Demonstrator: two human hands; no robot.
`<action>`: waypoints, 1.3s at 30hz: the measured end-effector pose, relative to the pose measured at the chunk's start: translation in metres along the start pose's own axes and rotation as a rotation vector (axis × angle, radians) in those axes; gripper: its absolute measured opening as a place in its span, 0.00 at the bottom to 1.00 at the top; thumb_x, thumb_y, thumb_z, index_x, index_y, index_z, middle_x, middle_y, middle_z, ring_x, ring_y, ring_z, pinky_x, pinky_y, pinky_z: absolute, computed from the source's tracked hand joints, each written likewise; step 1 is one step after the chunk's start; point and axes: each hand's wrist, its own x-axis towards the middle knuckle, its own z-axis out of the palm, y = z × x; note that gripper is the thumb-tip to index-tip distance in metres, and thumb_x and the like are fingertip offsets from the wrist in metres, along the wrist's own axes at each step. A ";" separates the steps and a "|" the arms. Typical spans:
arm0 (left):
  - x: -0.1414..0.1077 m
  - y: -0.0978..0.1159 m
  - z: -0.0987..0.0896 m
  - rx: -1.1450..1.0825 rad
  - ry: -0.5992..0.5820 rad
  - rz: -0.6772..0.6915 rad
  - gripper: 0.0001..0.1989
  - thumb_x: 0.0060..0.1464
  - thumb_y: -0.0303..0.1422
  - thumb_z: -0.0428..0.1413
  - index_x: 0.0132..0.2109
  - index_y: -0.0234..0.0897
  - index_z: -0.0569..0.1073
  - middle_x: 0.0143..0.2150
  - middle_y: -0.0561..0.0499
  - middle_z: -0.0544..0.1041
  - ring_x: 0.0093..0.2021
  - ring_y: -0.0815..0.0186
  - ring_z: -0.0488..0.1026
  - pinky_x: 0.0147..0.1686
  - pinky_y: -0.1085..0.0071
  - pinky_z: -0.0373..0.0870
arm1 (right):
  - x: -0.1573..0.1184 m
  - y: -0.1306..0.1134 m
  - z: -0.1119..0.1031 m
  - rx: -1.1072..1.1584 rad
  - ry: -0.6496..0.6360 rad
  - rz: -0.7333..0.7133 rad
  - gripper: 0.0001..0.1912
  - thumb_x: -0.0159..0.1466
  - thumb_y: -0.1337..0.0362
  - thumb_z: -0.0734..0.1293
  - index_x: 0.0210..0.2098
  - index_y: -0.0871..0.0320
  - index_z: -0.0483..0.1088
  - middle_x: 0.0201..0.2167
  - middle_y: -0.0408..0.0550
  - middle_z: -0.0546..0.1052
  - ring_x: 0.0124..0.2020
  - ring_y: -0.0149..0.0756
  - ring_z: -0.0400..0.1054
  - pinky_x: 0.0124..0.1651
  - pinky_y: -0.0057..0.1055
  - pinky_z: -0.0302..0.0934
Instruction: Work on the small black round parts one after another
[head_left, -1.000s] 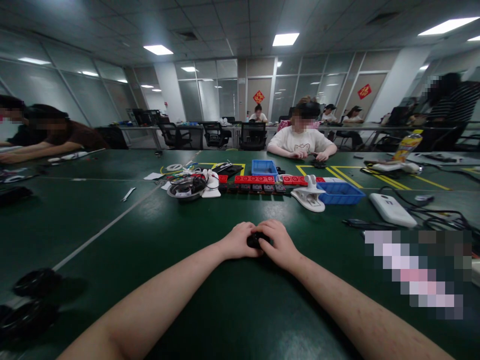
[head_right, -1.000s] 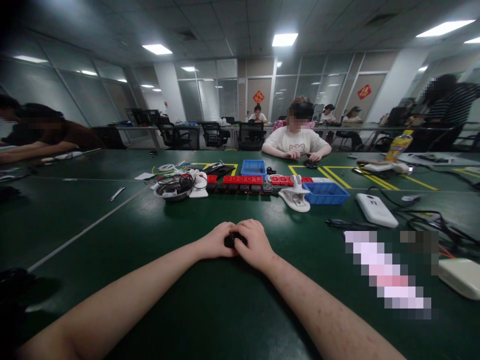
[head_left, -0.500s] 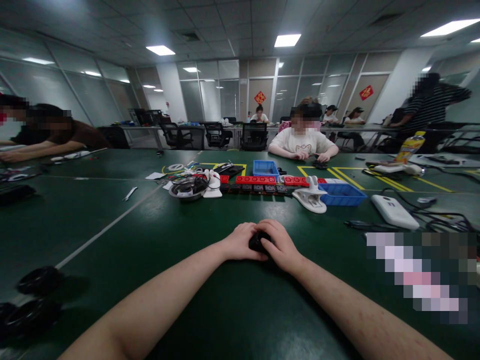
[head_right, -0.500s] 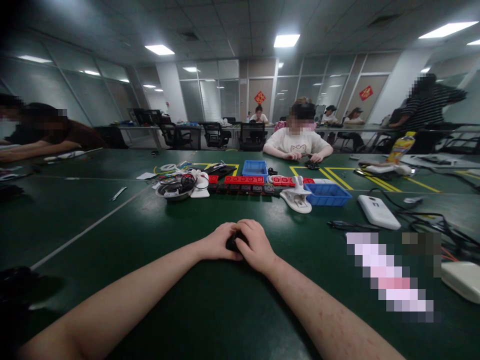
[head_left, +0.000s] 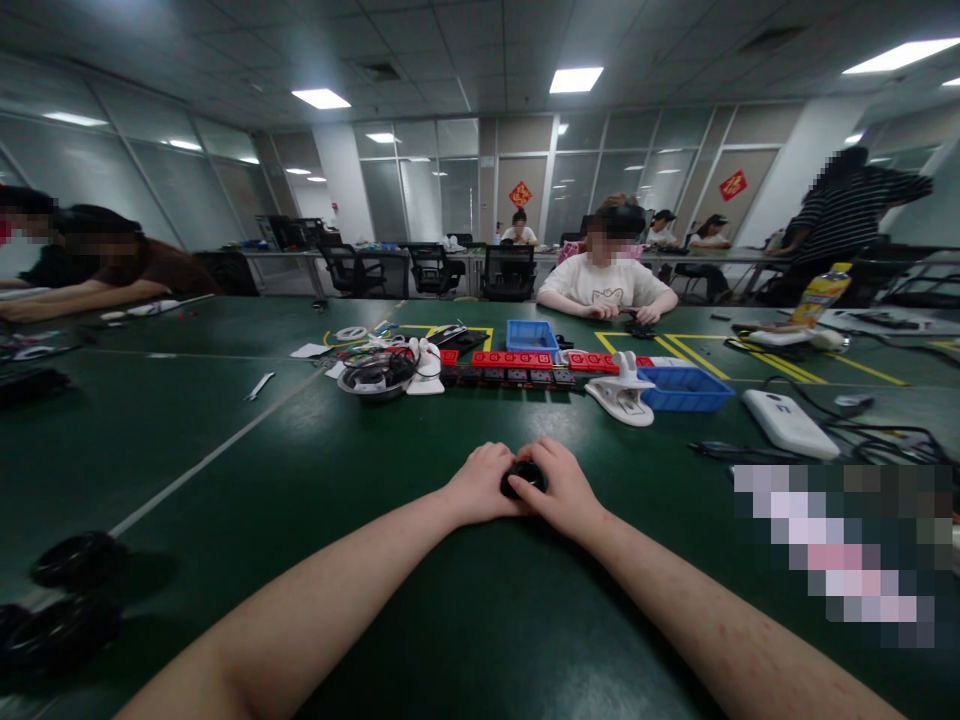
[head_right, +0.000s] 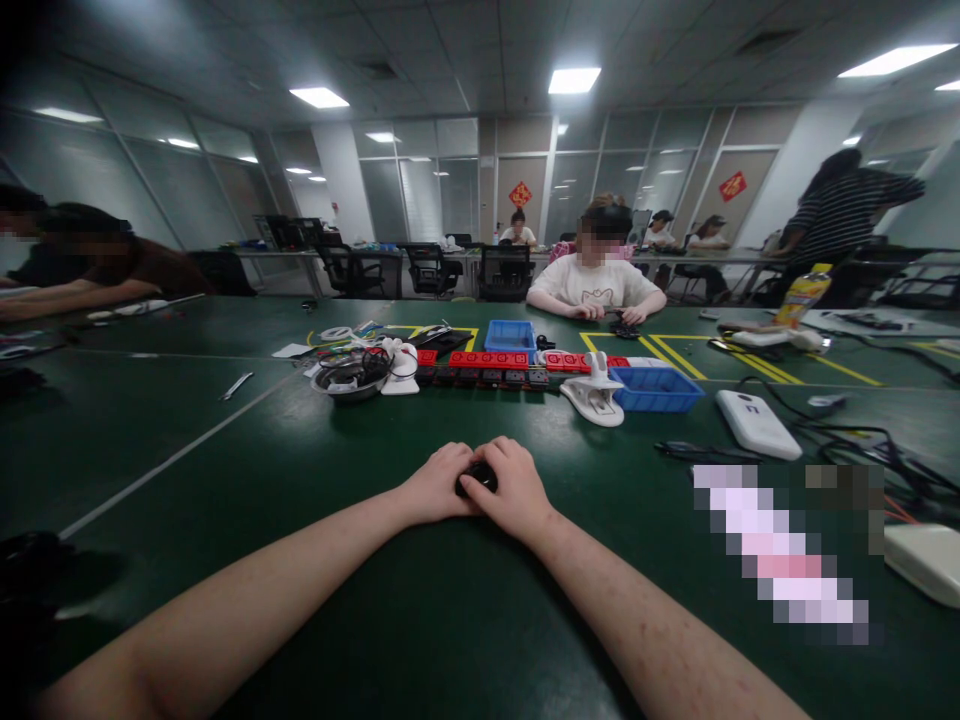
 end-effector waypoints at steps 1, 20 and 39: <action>0.000 -0.001 0.000 -0.024 -0.003 -0.001 0.21 0.40 0.42 0.59 0.40 0.36 0.67 0.37 0.49 0.67 0.40 0.58 0.64 0.42 0.63 0.64 | 0.000 0.000 -0.001 0.006 -0.003 -0.013 0.09 0.57 0.61 0.63 0.35 0.59 0.67 0.33 0.49 0.68 0.36 0.40 0.61 0.40 0.39 0.57; 0.002 -0.014 0.000 -0.147 -0.062 0.120 0.25 0.39 0.38 0.61 0.47 0.39 0.68 0.47 0.48 0.68 0.50 0.55 0.63 0.51 0.58 0.58 | -0.003 -0.006 -0.008 0.177 -0.030 -0.205 0.12 0.58 0.67 0.56 0.37 0.55 0.68 0.41 0.47 0.72 0.45 0.40 0.62 0.56 0.47 0.44; 0.001 -0.007 0.001 -0.030 0.034 0.005 0.23 0.36 0.46 0.61 0.37 0.38 0.66 0.38 0.50 0.66 0.41 0.58 0.63 0.42 0.62 0.62 | 0.000 -0.001 -0.001 -0.034 -0.015 -0.010 0.13 0.56 0.56 0.65 0.35 0.58 0.65 0.33 0.49 0.68 0.37 0.41 0.61 0.40 0.39 0.57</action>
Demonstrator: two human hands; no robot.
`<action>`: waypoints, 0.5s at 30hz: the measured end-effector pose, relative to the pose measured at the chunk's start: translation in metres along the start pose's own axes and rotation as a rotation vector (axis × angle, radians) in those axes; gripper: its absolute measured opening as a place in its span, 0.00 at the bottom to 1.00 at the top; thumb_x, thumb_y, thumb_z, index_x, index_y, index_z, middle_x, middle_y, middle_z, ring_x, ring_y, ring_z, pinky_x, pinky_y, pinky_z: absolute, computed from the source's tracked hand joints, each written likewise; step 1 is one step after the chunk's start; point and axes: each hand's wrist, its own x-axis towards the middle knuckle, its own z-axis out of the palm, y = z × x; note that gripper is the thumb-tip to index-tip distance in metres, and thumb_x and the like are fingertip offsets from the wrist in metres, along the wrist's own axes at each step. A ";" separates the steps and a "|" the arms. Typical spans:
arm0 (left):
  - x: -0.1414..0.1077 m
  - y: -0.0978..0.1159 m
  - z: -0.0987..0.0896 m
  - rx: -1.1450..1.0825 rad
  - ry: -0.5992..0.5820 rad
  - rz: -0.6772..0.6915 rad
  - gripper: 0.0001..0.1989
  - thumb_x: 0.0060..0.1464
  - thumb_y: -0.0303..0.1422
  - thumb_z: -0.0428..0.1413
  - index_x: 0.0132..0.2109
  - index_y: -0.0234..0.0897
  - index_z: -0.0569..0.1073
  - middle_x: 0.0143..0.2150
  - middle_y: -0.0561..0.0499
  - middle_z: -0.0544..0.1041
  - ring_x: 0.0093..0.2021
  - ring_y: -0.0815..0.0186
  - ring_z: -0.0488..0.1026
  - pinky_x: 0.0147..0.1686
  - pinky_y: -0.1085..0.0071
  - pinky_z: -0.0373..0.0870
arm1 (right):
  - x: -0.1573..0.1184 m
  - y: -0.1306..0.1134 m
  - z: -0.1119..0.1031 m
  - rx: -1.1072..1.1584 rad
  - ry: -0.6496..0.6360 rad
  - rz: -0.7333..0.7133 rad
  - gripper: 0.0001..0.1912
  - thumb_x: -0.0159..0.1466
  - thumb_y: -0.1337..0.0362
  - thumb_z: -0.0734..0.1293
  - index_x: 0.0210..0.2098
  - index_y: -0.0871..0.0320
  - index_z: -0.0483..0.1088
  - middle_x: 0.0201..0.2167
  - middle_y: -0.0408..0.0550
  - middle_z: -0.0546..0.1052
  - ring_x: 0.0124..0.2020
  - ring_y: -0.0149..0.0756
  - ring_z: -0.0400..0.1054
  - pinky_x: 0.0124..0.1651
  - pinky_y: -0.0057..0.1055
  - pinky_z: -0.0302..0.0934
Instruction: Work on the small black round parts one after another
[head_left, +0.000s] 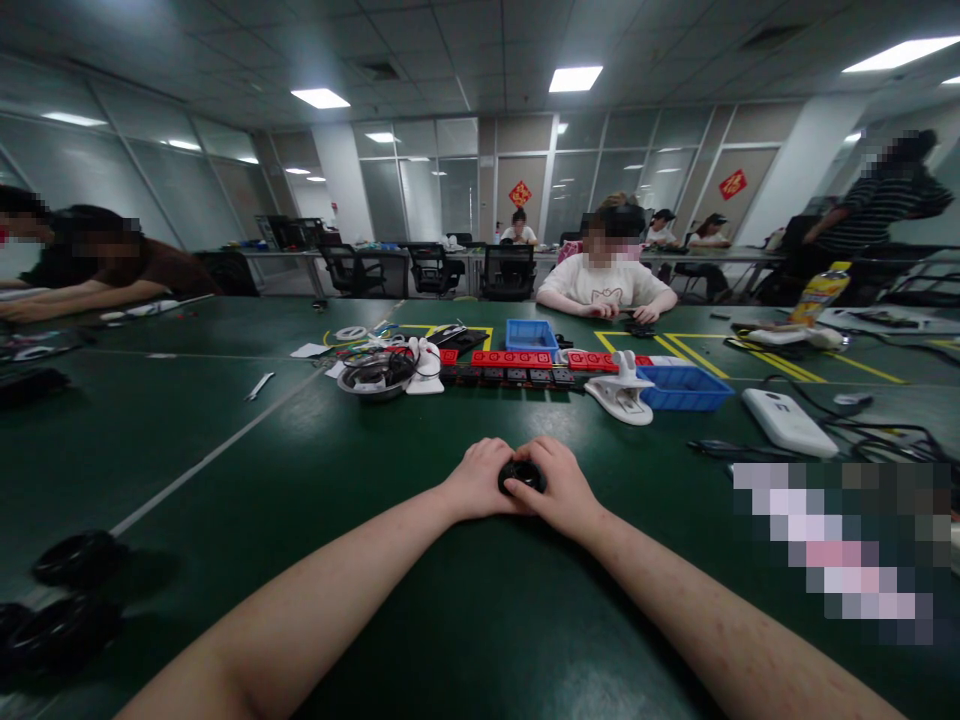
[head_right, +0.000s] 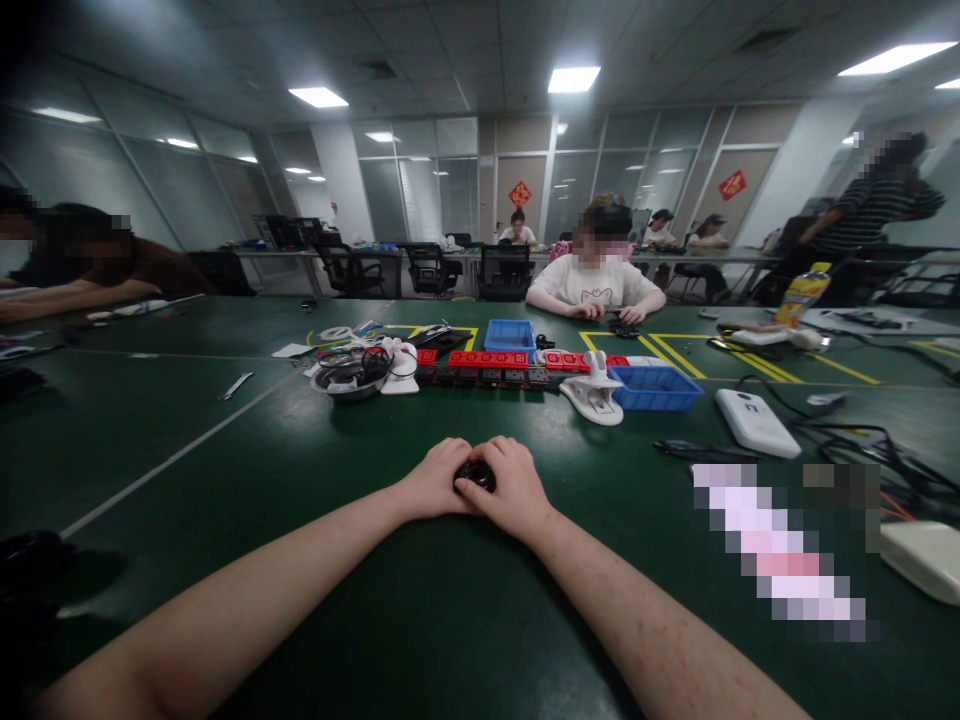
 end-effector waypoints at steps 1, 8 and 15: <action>0.000 0.000 0.000 0.004 -0.006 0.004 0.21 0.37 0.45 0.60 0.36 0.38 0.66 0.37 0.50 0.66 0.40 0.59 0.63 0.41 0.63 0.62 | 0.000 0.000 -0.001 0.006 -0.002 -0.006 0.12 0.56 0.57 0.65 0.35 0.58 0.66 0.33 0.49 0.68 0.37 0.41 0.61 0.40 0.39 0.57; 0.002 -0.004 0.000 -0.100 0.006 0.090 0.18 0.39 0.39 0.60 0.37 0.36 0.68 0.37 0.50 0.68 0.39 0.61 0.65 0.40 0.66 0.64 | 0.000 -0.004 -0.007 0.107 -0.017 -0.080 0.10 0.55 0.66 0.62 0.37 0.58 0.68 0.35 0.49 0.71 0.38 0.40 0.62 0.43 0.40 0.55; 0.004 -0.010 0.000 -0.194 -0.064 0.150 0.14 0.37 0.36 0.61 0.34 0.35 0.70 0.36 0.51 0.70 0.38 0.62 0.67 0.40 0.67 0.64 | 0.000 -0.002 -0.008 0.227 -0.026 -0.183 0.14 0.53 0.71 0.57 0.34 0.55 0.71 0.34 0.45 0.75 0.40 0.40 0.63 0.48 0.43 0.53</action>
